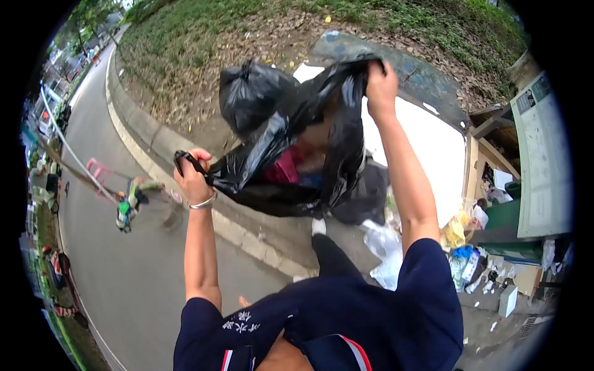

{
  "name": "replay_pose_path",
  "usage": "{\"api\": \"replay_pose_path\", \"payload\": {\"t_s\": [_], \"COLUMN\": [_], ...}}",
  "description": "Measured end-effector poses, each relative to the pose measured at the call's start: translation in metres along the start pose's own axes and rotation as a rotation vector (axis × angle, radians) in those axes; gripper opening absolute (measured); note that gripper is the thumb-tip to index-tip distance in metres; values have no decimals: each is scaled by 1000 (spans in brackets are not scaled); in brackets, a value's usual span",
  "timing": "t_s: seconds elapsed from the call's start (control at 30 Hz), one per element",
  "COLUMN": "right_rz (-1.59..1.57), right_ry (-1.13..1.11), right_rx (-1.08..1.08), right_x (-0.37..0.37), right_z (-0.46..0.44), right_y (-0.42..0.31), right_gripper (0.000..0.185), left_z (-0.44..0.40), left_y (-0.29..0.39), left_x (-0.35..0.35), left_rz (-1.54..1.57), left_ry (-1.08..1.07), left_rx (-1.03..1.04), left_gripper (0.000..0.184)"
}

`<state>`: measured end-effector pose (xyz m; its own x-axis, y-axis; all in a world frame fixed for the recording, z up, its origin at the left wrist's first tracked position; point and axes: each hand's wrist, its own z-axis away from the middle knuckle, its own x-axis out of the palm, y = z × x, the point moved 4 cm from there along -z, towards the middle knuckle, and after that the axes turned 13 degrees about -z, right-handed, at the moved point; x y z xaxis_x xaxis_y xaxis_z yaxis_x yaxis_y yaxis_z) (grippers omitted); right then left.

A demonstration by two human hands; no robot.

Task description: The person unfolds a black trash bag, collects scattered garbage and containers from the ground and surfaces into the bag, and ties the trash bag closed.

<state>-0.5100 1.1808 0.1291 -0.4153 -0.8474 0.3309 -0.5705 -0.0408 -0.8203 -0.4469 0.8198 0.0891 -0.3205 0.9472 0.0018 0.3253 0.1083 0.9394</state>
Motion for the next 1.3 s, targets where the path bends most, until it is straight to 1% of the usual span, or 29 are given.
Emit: {"api": "replay_pose_path", "payload": {"t_s": [0.1, 0.17, 0.2, 0.23, 0.27, 0.37, 0.43, 0.5, 0.57, 0.6, 0.63, 0.67, 0.7, 0.73, 0.77, 0.8, 0.83, 0.87, 0.9, 0.93, 0.97, 1.0, 1.07, 1.1, 1.13, 1.17, 1.2, 1.23, 1.3], "right_rz": [-56, 148, 322, 390, 440, 646, 687, 750, 846, 923, 837, 859, 981, 1008, 993, 925, 987, 874, 804, 885, 936, 782, 544, 425, 345, 295, 262, 492, 563], "right_ry": [80, 75, 22, -2, -5, -35, -12, -10, -6, 5, 21, 60, 86, 155, 192, 101, -17, -159, -390, -671, -754, -751, -530, -312, -58, 190, 477, 555, 818], "right_rx": [172, 331, 406, 362, 368, 377, 295, 269, 202, 247, 255, 332, 256, 433, 507, 570, 539, 768, 733, 753, 635, 701, 583, 514, 851, 934, 911, 953, 1295], "right_x": [-14, -37, -52, -60, -71, -80, -77, -78, -87, -96, -100, -108, -110, -101, -85, -68, -39, -22, -10, -1, -4, -14, -60, -96, -145, -197, -259, -317, -416], "right_z": [-57, -75, -81, -86, -91, -113, -134, -147, -160, -161, -164, -162, -161, -156, -149, -139, -125, -107, -80, -62, -40, -28, 0, 15, 39, 62, 115, 164, 231], "right_y": [112, 181, 212, 236, 264, 306, 314, 310, 316, 317, 318, 326, 329, 323, 320, 329, 311, 317, 327, 318, 309, 288, 276, 279, 298, 310, 344, 372, 417], "right_gripper": [20, 22, 26, 28, 28, 27, 25, 24, 23, 23, 24, 22, 24, 29, 32, 37, 51, 64, 72, 74, 78, 79, 72, 66, 60, 61, 61, 65, 77], "left_z": [-81, -105, -107, -112, -116, -145, -161, -174, -190, -196, -194, -192, -189, -183, -178, -169, -161, -154, -151, -150, -149, -147, -146, -147, -147, -145, -141, -134, -118], "left_y": [-75, -153, -183, -207, -224, -231, -227, -238, -259, -273, -284, -280, -275, -277, -281, -283, -287, -297, -303, -308, -312, -311, -301, -309, -311, -321, -321, -312, -319], "left_x": [47, 65, 72, 80, 84, 109, 124, 127, 124, 116, 109, 106, 104, 109, 117, 128, 143, 155, 166, 178, 190, 200, 225, 228, 237, 239, 250, 265, 284], "left_rz": [-124, -375, -400, -419, -321, -377, -496, -497, -450, -445, -447, -482, -520, -311, -100, 62, 223, 222, 208, 218, 227, 185, 105, 89, 32, -10, -73, -143, -236], "left_ry": [-26, -197, -204, -204, -201, -299, -396, -340, -345, -340, -334, -277, -215, -259, -300, -325, -347, -311, -337, -322, -306, -319, -337, -365, -348, -303, -231, -212, -99], "left_rx": [-128, -193, -256, -313, -318, -235, -139, -130, -396, -621, -847, -910, -968, -941, -918, -922, -928, -992, -999, -1003, -1007, -1038, -1030, -998, -971, -981, -975, -969, -934], "left_gripper": [39, 41, 41, 41, 42, 42, 40, 36, 36, 35, 36, 38, 41, 40, 40, 38, 36, 33, 33, 33, 34, 35, 36, 36, 35, 35, 35, 36, 39]}}
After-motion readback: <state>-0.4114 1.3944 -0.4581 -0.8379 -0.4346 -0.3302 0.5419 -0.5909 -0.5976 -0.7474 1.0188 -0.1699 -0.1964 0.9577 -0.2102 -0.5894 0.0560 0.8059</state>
